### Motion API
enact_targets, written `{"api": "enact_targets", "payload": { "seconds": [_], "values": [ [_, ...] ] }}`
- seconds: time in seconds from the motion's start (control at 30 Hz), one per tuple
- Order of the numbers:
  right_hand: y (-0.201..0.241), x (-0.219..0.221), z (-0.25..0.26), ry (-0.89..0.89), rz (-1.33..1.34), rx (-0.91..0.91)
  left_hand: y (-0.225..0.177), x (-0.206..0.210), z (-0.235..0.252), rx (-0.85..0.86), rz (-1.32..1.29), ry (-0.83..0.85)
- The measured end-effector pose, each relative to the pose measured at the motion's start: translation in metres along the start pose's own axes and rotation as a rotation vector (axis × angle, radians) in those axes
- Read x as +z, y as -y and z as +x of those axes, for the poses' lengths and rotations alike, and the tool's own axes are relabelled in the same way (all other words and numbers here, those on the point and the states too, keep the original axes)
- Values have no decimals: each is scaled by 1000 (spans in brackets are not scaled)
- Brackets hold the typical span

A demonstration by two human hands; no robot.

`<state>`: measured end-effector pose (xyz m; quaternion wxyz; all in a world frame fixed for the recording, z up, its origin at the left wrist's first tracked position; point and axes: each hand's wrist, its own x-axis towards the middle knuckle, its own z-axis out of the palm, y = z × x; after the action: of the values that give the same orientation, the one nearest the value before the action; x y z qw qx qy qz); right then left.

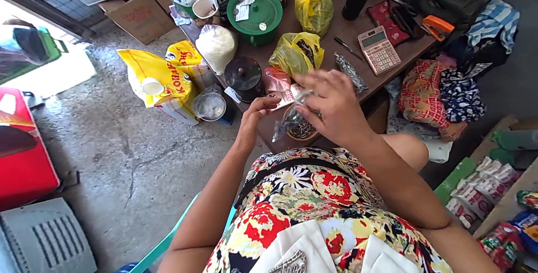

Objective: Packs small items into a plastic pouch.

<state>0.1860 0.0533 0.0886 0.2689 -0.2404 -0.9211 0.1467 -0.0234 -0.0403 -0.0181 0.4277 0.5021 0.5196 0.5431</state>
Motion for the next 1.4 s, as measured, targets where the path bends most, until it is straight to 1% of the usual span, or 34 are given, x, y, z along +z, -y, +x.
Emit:
{"api": "enact_targets", "payload": {
  "seconds": [0.1,0.23,0.3,0.37,0.43,0.47,0.6,0.63,0.73,0.87,1.03,1.1,1.2,1.27,1.33,1.37,1.4],
  "values": [
    [0,-4,0,21,27,55,-4,6,3,75,41,66],
    [3,-16,8,2,136,153,-5,31,13,225,180,170],
    [1,-19,9,-26,163,200,1,45,22,263,261,165],
    [3,-23,10,-58,181,209,1,55,30,286,314,129],
    [3,-27,10,-54,193,195,-1,59,34,288,364,103],
    [0,-31,9,-23,210,176,-3,59,35,291,372,106],
    [-23,-43,2,282,206,101,-3,46,31,267,306,237],
    [-27,-44,0,304,195,85,0,42,29,261,303,269],
    [-30,-40,-4,272,162,23,9,33,24,236,302,331],
    [-26,-30,-5,285,69,-9,13,20,14,154,277,377],
    [-22,-16,-2,396,6,-85,17,7,5,99,305,379],
    [-19,-7,-3,349,56,-85,19,8,2,86,320,363],
    [-19,5,-5,305,149,-63,23,12,-2,44,346,274],
    [-26,12,-8,266,281,-33,30,14,-4,23,374,214],
    [-35,14,-10,167,462,75,40,14,-6,36,411,169],
    [-42,15,-12,108,505,162,44,13,-8,38,423,158],
    [-51,20,-15,64,483,272,47,11,-9,38,430,152]
  ]
}}
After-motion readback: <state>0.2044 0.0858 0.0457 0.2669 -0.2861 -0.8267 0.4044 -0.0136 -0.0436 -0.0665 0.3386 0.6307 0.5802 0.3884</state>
